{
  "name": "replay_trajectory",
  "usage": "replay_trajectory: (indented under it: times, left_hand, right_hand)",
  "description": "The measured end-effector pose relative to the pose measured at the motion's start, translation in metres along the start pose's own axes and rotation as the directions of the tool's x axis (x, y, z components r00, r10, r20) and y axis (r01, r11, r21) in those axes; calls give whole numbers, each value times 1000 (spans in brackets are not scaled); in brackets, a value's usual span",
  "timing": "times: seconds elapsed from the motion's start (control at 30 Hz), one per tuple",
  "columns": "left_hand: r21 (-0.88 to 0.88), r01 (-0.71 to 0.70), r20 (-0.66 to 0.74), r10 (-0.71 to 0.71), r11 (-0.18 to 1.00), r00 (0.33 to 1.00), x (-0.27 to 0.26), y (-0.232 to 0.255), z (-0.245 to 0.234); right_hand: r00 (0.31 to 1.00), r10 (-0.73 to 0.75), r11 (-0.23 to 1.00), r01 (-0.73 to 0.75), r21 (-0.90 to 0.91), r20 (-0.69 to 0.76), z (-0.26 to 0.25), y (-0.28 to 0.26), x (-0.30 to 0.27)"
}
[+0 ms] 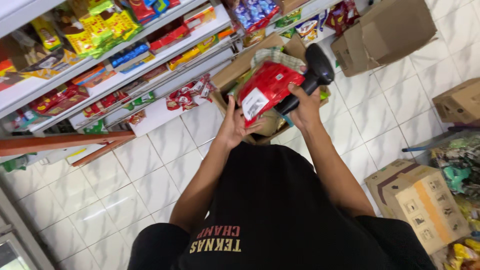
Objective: The person organizes snack items in a store aisle, taking packages from a cardboard box and placing them onto wire shelves. They use a barcode scanner to scan items before stocking them. The person also cleans the shelf surface with a spray bottle and a cloth.
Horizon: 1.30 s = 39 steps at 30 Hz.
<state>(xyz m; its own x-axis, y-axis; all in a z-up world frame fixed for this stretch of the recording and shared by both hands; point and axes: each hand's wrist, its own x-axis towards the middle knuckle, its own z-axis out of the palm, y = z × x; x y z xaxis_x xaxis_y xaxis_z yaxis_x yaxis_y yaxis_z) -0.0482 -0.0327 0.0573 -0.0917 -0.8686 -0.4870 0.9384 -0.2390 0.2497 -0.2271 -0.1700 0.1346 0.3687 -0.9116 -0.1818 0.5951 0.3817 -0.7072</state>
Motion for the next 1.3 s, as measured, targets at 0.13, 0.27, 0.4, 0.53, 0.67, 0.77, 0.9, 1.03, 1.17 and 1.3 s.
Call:
replay_trajectory:
  times: [0.13, 0.27, 0.4, 0.53, 0.67, 0.77, 0.9, 1.03, 1.17, 1.3]
  left_hand:
    - [161, -84, -6, 86, 983, 996, 16, 0, 25]
    - [258, -268, -112, 305, 928, 946, 27, -11, 49]
    - [229, -472, -154, 511, 851, 846, 43, -32, 80]
    - [257, -600, -145, 644, 758, 751, 53, -52, 100]
    - [208, -506, -235, 545, 837, 805, 47, -51, 104]
    - [106, -501, -223, 511, 859, 830, 41, -47, 102]
    - [68, -487, -255, 488, 870, 835, 35, -42, 101]
    - [129, -609, -244, 620, 783, 746, 23, -31, 105]
    - [298, -631, -306, 698, 716, 647, 9, -13, 101]
    - [294, -698, -230, 757, 653, 612, 9, -4, 84]
  right_hand:
    - [996, -67, 986, 76, -149, 66, -17, -14, -1]
    - [990, -130, 970, 114, -213, -62, -33, -15, 0]
    - [958, -210, 942, 145, -303, -194, -35, -2, -9]
    - [977, -201, 912, 160, -379, -70, -25, 12, -29]
    - [989, -147, 923, 131, -361, -17, -25, 4, -29]
    - [991, -79, 963, 104, -247, 109, -28, -5, -31]
    - [990, -46, 952, 85, -294, 136, -40, 2, -27]
    - [987, 0, 902, 68, -425, 158, -69, 6, -24]
    - [933, 176, 537, 176, -825, 314, -75, -31, -27]
    - [814, 247, 412, 402, -818, 525, -45, -46, -30]
